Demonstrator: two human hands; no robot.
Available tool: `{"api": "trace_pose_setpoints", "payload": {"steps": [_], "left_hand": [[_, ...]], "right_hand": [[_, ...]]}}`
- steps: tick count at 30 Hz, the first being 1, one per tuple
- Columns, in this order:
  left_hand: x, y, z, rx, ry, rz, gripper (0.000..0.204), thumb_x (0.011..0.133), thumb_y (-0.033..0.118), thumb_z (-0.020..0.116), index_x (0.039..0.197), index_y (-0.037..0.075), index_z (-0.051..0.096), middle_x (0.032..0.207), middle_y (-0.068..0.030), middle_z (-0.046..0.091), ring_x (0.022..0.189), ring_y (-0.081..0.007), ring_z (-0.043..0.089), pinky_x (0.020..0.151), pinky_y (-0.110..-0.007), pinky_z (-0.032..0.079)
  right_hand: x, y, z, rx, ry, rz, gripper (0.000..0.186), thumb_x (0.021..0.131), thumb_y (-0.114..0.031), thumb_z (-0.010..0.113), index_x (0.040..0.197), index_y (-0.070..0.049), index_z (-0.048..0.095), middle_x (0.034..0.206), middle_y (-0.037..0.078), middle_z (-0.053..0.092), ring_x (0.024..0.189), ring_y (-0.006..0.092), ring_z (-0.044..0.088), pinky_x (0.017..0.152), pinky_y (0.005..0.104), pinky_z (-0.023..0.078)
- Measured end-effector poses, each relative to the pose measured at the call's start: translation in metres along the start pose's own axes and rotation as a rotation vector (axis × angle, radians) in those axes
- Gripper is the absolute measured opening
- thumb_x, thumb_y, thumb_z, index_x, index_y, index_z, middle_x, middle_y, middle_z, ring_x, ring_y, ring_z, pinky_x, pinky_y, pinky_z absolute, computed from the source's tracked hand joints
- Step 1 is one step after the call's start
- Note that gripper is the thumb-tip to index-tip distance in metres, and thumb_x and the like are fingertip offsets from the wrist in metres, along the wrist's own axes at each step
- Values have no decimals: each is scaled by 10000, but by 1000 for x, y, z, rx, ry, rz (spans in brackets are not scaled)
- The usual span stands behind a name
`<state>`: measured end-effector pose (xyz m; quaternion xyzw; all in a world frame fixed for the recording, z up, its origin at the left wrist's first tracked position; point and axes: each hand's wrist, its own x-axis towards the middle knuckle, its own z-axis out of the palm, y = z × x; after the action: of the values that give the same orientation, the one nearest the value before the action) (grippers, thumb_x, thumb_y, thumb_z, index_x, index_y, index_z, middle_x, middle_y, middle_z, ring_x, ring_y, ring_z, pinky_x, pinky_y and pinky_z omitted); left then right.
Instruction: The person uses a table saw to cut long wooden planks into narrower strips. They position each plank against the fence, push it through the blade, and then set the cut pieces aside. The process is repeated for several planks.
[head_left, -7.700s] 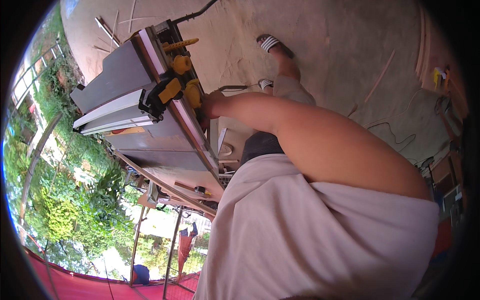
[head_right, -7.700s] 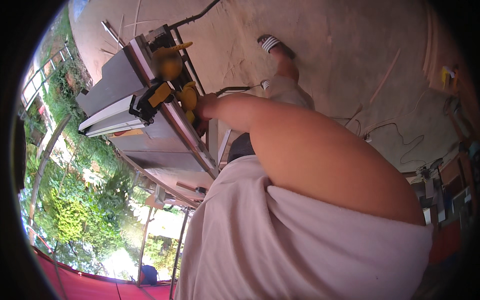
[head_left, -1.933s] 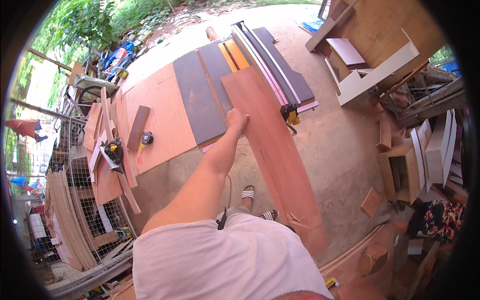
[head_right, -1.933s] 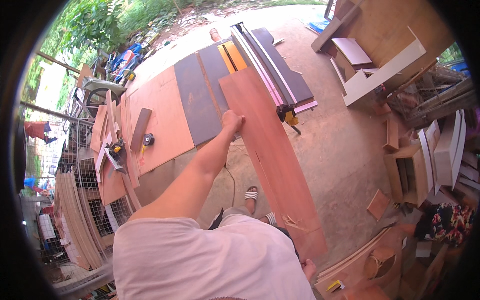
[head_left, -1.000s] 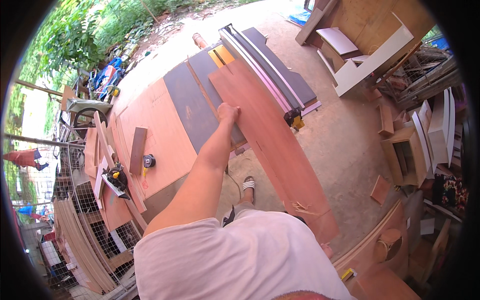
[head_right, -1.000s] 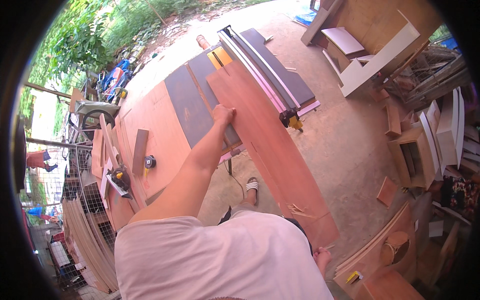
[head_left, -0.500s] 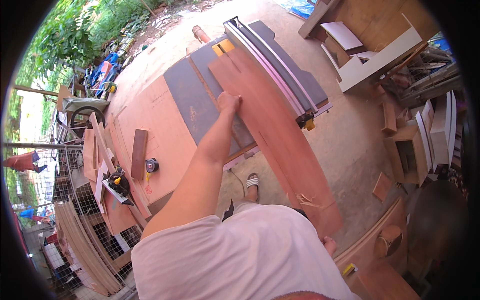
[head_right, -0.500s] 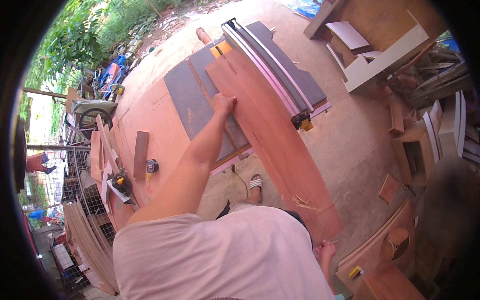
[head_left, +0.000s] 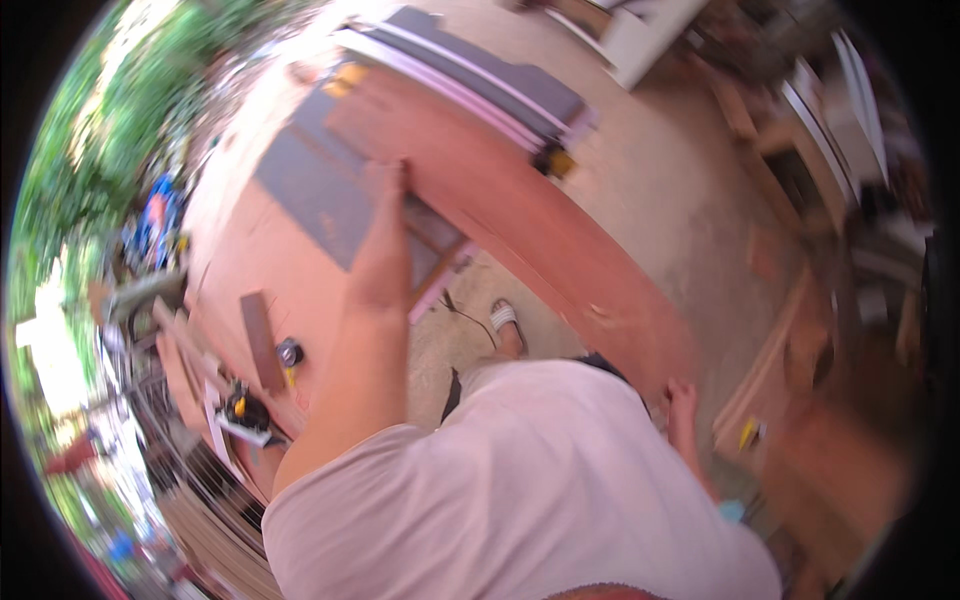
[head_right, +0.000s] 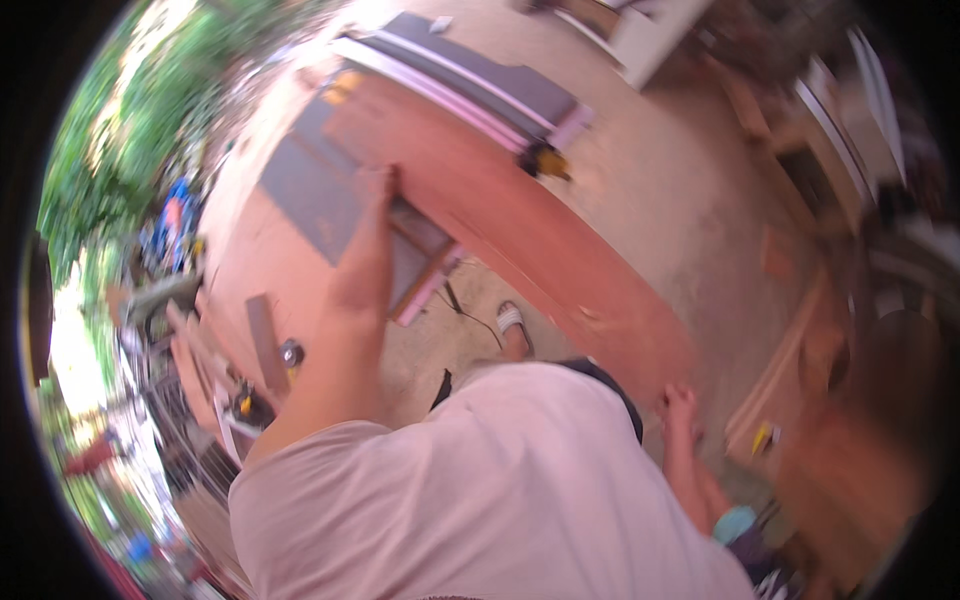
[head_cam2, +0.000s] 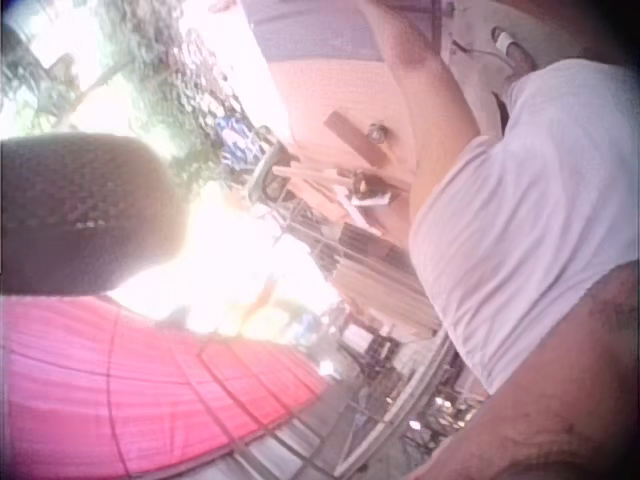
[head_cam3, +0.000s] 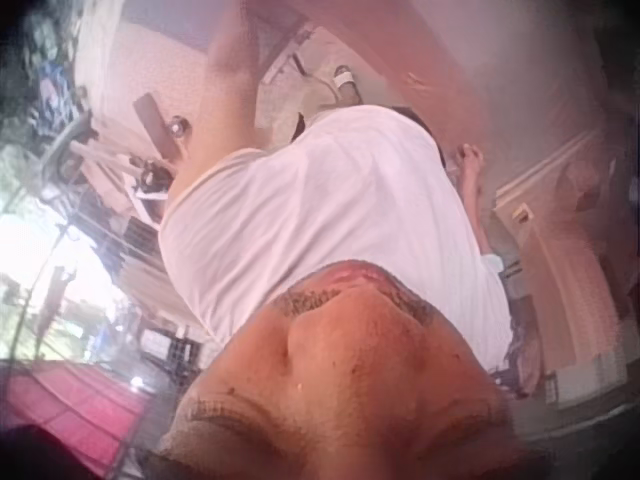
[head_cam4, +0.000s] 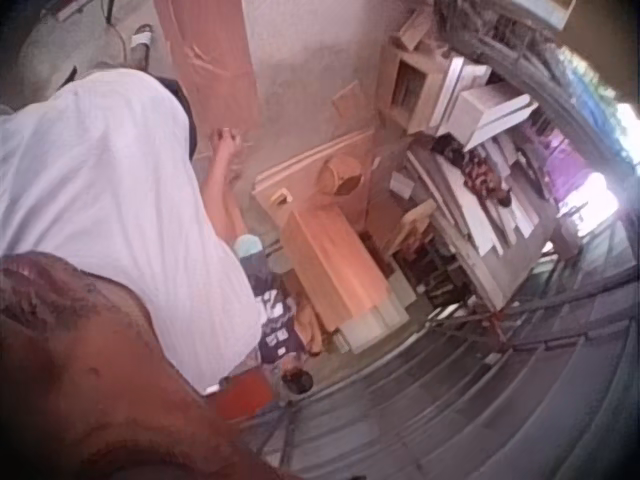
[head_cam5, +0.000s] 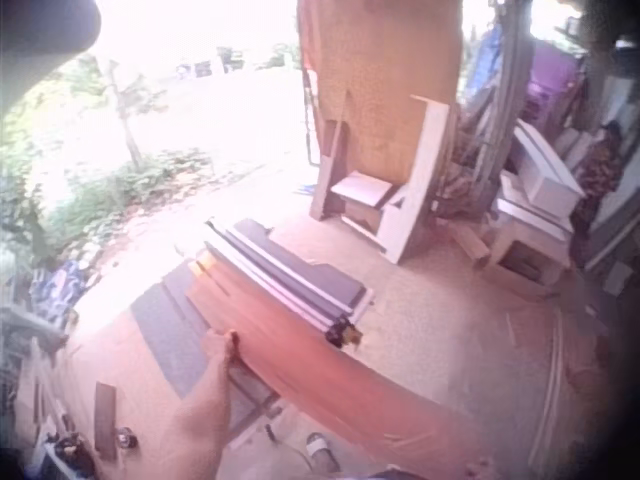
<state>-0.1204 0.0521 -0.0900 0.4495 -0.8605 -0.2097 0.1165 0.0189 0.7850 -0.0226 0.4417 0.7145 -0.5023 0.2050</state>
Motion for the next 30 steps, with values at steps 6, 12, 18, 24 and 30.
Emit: {"api": "trace_pose_setpoints", "payload": {"steps": [6, 12, 18, 24, 30], "left_hand": [[14, -1, -8, 473, -19, 114, 632, 799, 586, 579, 895, -22, 718, 940, -251, 674, 931, -379, 655, 809, -450, 505], [-37, 43, -8, 205, 5, -33, 590, 785, 514, 642, 794, -72, 707, 825, -260, 679, 817, -358, 684, 719, -434, 518], [-116, 62, -11, 100, -24, -2, 467, 797, 438, 612, 833, -17, 714, 895, -239, 683, 909, -369, 661, 806, -441, 498], [-129, 91, -28, 7, 50, -299, 346, 723, 316, 730, 828, -13, 708, 876, -215, 692, 875, -344, 674, 799, -415, 512], [-131, 97, -32, -66, 61, -357, 327, 710, 286, 761, 839, -8, 699, 893, -214, 691, 875, -349, 673, 799, -412, 516]], "right_hand": [[-1, 31, -7, 215, -82, -27, 329, 900, -128, 602, 1206, -58, 504, 968, 89, 619, 787, 217, 616, 613, 398, 553], [-11, 43, -9, 467, -58, -17, 100, 884, -102, 623, 961, -54, 581, 848, 62, 619, 729, 193, 630, 611, 379, 556], [-9, 49, -4, 448, -46, 35, 180, 844, -103, 670, 971, -15, 578, 789, 63, 560, 671, 168, 561, 627, 387, 554], [1, 43, -11, 189, -124, -18, 132, 865, -117, 626, 880, 6, 581, 769, 84, 599, 687, 194, 610, 617, 382, 544], [-5, 23, -22, -661, -65, -643, 253, 833, -150, 596, 702, 44, 499, 640, 207, 516, 597, 300, 526, 576, 413, 420]]}}
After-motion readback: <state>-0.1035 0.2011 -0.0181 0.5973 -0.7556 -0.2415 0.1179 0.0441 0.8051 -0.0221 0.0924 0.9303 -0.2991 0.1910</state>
